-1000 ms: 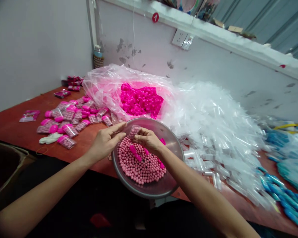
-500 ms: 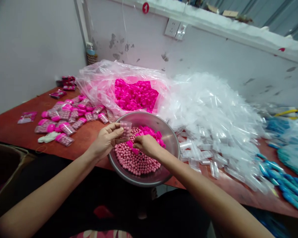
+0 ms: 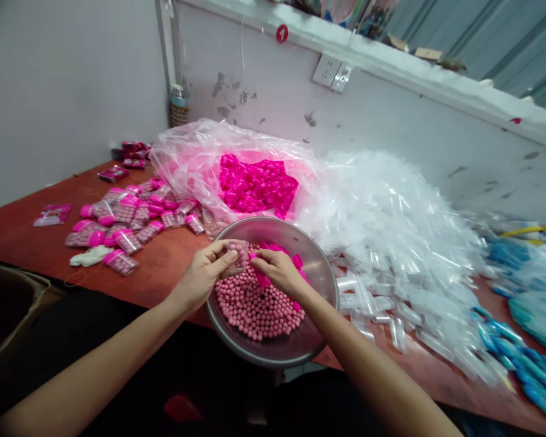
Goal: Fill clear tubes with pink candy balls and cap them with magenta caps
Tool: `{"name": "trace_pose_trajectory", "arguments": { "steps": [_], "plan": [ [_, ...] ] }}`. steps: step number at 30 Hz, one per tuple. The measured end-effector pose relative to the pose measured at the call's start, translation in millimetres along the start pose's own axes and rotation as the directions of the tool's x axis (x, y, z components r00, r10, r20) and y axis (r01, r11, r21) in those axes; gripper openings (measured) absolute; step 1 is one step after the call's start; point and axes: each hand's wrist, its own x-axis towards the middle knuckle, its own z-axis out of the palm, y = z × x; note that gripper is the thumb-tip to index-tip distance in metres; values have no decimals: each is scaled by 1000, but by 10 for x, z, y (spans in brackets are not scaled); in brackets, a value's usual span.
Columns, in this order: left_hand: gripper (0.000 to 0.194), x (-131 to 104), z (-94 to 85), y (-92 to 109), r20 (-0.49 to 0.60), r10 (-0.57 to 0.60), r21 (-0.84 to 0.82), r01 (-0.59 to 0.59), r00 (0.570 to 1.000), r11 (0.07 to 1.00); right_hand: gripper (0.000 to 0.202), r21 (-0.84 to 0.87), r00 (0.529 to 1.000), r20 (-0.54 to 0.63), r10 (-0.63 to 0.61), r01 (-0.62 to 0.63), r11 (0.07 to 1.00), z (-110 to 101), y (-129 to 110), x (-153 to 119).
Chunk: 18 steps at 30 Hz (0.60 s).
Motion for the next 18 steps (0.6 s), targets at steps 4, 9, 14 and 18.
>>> {"name": "trace_pose_trajectory", "arguments": {
  "steps": [4, 9, 14, 18],
  "plan": [
    [24, 19, 41, -27, 40, -48, -39, 50, 998, 998, 37, 516, 993, -112, 22, 39, 856, -112, -7, -192],
    [24, 12, 83, -51, 67, -129, -88, 135, 989, 987, 35, 498, 963, -269, 28, 114, 860, 3, -137, -314],
    [27, -19, 97, -47, 92, -101, -32, 104, 991, 994, 36, 226, 940, -330, -86, 167, 960, 36, -125, -407],
    [29, -39, 102, -54, 132, -51, 169, 29, 990, 985, 30, 120, 921, -370, -125, 181, 976, -101, -51, -485]
  ]
}}
